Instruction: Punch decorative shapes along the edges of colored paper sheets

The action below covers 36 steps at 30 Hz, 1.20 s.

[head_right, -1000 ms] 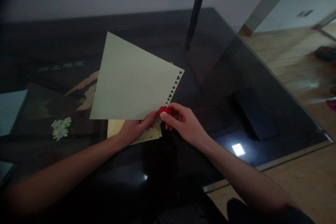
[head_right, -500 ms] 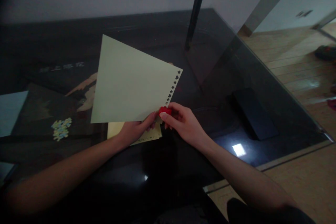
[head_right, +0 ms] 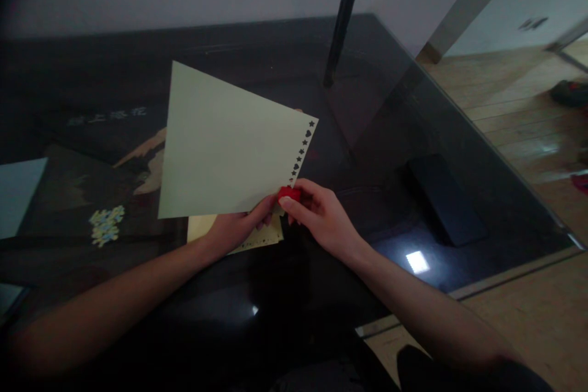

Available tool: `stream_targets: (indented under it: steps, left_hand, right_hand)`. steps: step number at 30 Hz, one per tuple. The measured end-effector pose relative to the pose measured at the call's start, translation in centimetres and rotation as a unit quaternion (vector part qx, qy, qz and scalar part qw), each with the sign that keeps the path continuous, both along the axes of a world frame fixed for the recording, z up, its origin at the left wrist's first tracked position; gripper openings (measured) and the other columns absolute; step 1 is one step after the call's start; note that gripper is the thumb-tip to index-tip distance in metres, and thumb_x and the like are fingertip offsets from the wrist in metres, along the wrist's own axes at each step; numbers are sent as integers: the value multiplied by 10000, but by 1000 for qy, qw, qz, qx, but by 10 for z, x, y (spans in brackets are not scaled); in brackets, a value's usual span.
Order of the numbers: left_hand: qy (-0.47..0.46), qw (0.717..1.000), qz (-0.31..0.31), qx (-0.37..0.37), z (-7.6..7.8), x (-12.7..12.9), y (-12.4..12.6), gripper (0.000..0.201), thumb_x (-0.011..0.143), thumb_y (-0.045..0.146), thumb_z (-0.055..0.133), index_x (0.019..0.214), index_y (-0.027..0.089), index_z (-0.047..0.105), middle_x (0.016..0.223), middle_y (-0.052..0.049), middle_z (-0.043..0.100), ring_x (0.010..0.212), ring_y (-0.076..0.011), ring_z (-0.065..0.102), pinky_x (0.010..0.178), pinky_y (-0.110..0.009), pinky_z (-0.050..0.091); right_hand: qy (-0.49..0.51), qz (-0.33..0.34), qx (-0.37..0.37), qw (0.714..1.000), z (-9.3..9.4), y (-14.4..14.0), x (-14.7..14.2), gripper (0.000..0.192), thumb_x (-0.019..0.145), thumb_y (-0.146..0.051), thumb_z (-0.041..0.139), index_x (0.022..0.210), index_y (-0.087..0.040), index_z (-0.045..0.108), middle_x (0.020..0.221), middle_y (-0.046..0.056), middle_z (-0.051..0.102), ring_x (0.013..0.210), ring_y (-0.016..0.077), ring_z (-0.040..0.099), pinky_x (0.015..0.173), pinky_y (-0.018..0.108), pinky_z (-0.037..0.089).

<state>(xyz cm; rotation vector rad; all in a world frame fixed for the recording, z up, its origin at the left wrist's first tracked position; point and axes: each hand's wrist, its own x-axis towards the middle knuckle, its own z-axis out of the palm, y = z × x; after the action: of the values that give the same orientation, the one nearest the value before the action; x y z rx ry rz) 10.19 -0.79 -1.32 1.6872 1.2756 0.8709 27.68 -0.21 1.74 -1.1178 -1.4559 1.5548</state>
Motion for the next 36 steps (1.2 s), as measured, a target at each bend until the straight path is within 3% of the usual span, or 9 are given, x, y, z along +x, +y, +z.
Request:
stream_targets:
  steps: [18,27,36]
  left_hand:
    - [-46,999,-11,1,2,-1,-1,389,877,477,492,590,217,523,565,-9,591,683,-175,618,661,-295,534]
    - [-35,999,-9,17,-2,-2,-2,406,901,486,440,614,216,541,550,0,578,598,-154,590,625,-291,522]
    - [-16,999,-13,44,-1,-1,-2,274,913,372,456,773,213,630,628,-17,642,797,-190,653,689,-305,535]
  right_hand:
    - [11,15,-18,1000,1,0,-2,125,837,-276,623,897,-168,608,674,-31,581,590,91,524,547,237,416]
    - [10,14,-26,1000,-1,-1,-1,185,844,-317,623,949,-165,608,675,-24,584,593,98,524,549,244,417]
    - [6,26,-32,999,-1,-1,-1,181,853,-329,614,936,-170,593,675,-22,578,598,101,520,552,246,416]
